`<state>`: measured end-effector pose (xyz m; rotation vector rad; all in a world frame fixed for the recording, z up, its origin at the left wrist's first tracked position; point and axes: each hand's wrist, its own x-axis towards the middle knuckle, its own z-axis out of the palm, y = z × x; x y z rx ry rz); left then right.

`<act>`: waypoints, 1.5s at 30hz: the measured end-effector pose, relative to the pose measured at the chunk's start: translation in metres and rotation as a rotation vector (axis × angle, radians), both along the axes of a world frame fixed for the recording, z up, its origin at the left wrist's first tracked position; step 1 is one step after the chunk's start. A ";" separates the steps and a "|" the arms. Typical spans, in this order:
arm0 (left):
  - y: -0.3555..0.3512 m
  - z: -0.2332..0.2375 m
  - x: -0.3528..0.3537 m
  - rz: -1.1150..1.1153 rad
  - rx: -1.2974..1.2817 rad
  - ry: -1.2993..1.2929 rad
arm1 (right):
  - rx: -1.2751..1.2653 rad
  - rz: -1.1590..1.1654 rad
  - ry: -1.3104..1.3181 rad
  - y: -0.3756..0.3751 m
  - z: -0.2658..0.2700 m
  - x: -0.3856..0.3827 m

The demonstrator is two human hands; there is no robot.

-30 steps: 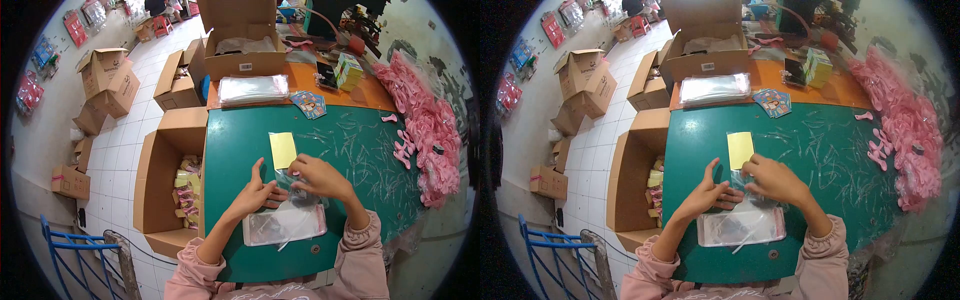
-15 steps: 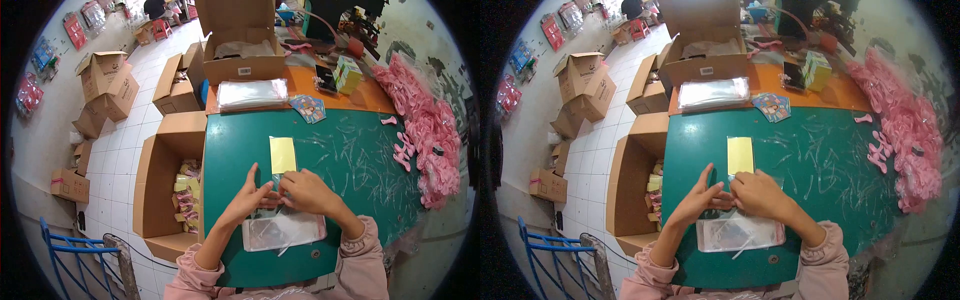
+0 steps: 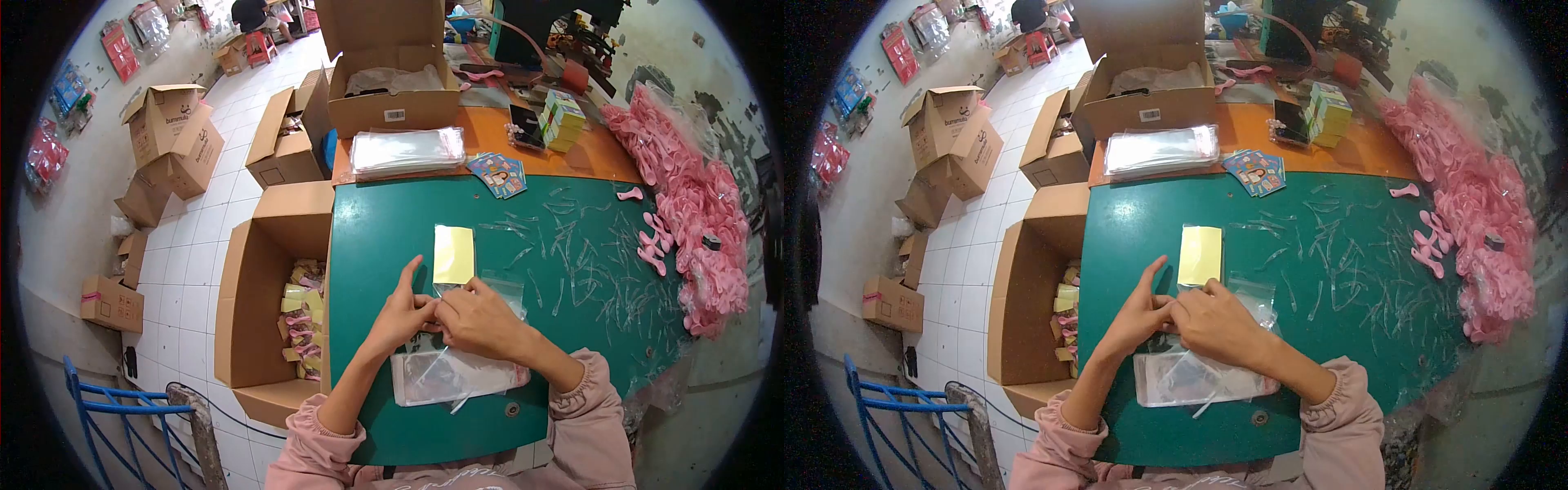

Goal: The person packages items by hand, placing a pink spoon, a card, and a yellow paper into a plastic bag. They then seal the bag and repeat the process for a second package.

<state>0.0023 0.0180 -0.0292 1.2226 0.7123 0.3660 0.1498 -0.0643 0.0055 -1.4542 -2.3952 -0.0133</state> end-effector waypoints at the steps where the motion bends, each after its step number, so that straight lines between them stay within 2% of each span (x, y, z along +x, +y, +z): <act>1: 0.000 -0.003 0.000 0.001 0.036 0.004 | -0.069 0.033 0.048 0.000 -0.003 0.001; 3: -0.001 -0.007 0.001 0.004 0.108 0.014 | -0.207 0.098 0.145 0.002 -0.007 0.005; 6: -0.007 0.011 0.005 -0.002 0.074 0.027 | -0.470 0.199 0.347 0.005 0.021 0.038; 8: -0.001 0.001 0.005 0.090 0.094 -0.028 | -0.683 0.220 0.633 -0.004 0.048 0.060; 10: 0.001 0.000 0.003 0.140 0.097 -0.058 | -0.670 0.280 0.824 -0.012 0.066 0.104; 11: 0.000 0.004 0.004 0.135 0.097 -0.057 | -0.601 0.123 0.968 -0.019 0.066 0.136; 12: 0.000 0.006 0.003 0.124 0.097 -0.056 | -0.501 -0.145 0.985 -0.022 0.068 0.172; 14: -0.002 0.001 0.002 0.038 0.081 -0.042 | 0.044 -0.863 -0.081 -0.026 0.021 0.267; 17: 0.002 0.012 0.005 -0.031 0.043 -0.024 | -0.296 -1.253 -0.609 -0.044 0.016 0.230; 19: 0.003 0.006 0.003 -0.038 -0.020 -0.032 | -0.023 -0.536 0.048 -0.031 0.030 0.147; 20: 0.002 0.010 0.002 -0.023 -0.012 -0.044 | -0.140 -0.342 0.152 -0.021 0.032 0.110; 22: 0.002 0.011 0.001 -0.025 -0.102 -0.105 | -0.273 -0.298 0.458 -0.018 0.013 0.054; 23: 0.002 0.010 -0.001 -0.025 -0.151 -0.131 | -0.187 -0.257 0.382 -0.017 0.004 0.040; 25: 0.004 0.013 -0.002 -0.038 -0.148 -0.133 | -0.067 -0.323 0.455 -0.014 -0.017 0.026; 27: 0.002 0.021 -0.004 -0.026 -0.189 -0.155 | -0.054 -0.405 0.619 -0.011 -0.027 0.029; 30: 0.000 0.010 0.000 0.119 0.106 -0.095 | -0.004 -0.440 0.777 -0.010 -0.026 0.031; 33: -0.007 0.015 0.004 -0.032 0.442 0.082 | -0.009 -0.440 0.804 -0.014 -0.023 0.035; 34: -0.010 0.012 0.007 -0.003 0.617 0.102 | -0.023 -0.440 0.799 -0.014 -0.023 0.037; 37: -0.006 0.009 0.010 0.073 0.613 0.118 | -0.206 -0.450 1.124 -0.015 -0.028 0.037; 40: -0.003 0.003 0.010 0.107 0.607 0.112 | -0.223 -0.409 1.276 -0.011 -0.040 0.039; 43: -0.001 0.000 0.010 0.097 0.632 0.135 | -0.401 -0.518 1.423 -0.011 -0.039 0.040; 45: -0.002 0.003 0.011 0.118 0.555 0.174 | -0.384 -0.582 1.464 -0.010 -0.037 0.036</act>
